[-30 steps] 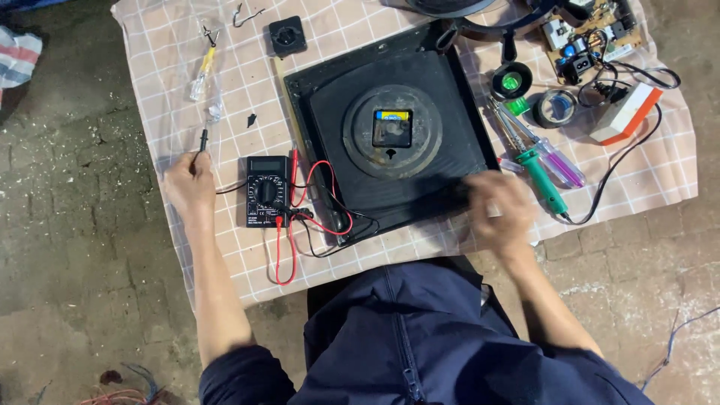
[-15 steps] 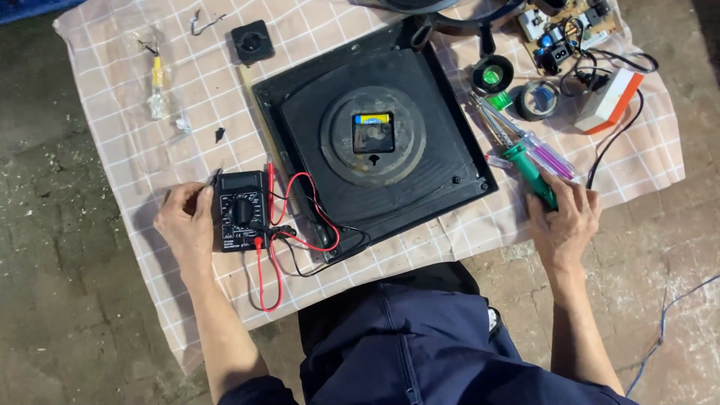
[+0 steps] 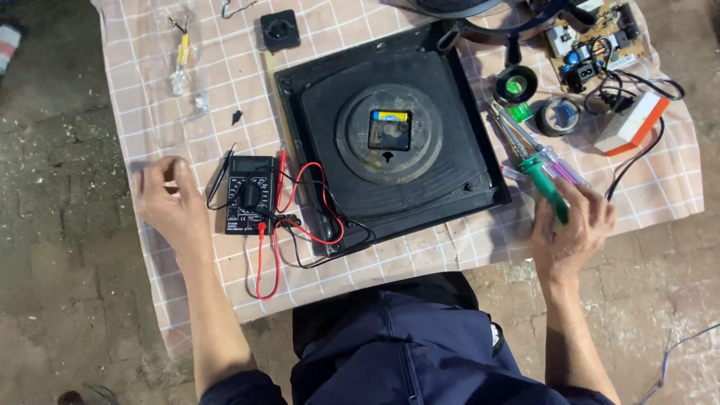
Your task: Repairing and assembling a wall clock using a multimeter to test components and fitting the mechanism into a wooden frame.
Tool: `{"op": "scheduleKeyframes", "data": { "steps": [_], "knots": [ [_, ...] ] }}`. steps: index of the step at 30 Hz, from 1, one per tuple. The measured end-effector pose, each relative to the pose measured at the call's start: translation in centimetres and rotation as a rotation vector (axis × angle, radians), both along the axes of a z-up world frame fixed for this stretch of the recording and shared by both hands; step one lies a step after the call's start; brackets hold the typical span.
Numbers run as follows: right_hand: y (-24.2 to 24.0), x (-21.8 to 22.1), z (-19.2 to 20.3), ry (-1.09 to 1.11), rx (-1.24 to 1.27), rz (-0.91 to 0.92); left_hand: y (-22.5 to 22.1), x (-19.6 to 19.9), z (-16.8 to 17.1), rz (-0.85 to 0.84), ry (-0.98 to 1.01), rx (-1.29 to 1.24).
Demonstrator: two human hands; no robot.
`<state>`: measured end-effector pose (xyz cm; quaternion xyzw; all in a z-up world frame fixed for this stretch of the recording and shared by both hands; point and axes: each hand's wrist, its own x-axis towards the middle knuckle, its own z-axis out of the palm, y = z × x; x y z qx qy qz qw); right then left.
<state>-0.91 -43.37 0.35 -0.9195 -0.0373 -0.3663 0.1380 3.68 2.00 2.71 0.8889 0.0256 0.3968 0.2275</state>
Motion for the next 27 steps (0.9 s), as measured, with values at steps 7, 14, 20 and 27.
{"op": "scheduleKeyframes", "data": {
  "steps": [7, 14, 20, 27],
  "knots": [
    [0.7, 0.3, -1.2, 0.037, 0.010, -0.065, -9.6, -2.7, 2.9, -0.402, 0.278, 0.067],
    [-0.5, 0.2, -1.5, 0.080, 0.096, 0.076, -15.8, -5.1, 0.0, -0.754, 0.165, 0.334],
    [-0.4, 0.0, -1.4, 0.083, 0.116, 0.096, -12.6, -7.0, -1.4, -0.649, 0.198, 0.465],
    [-0.6, -0.4, -1.0, 0.069, 0.136, 0.130, -10.4, -8.7, -0.7, -0.543, 0.201, 0.398]
  ]
}}
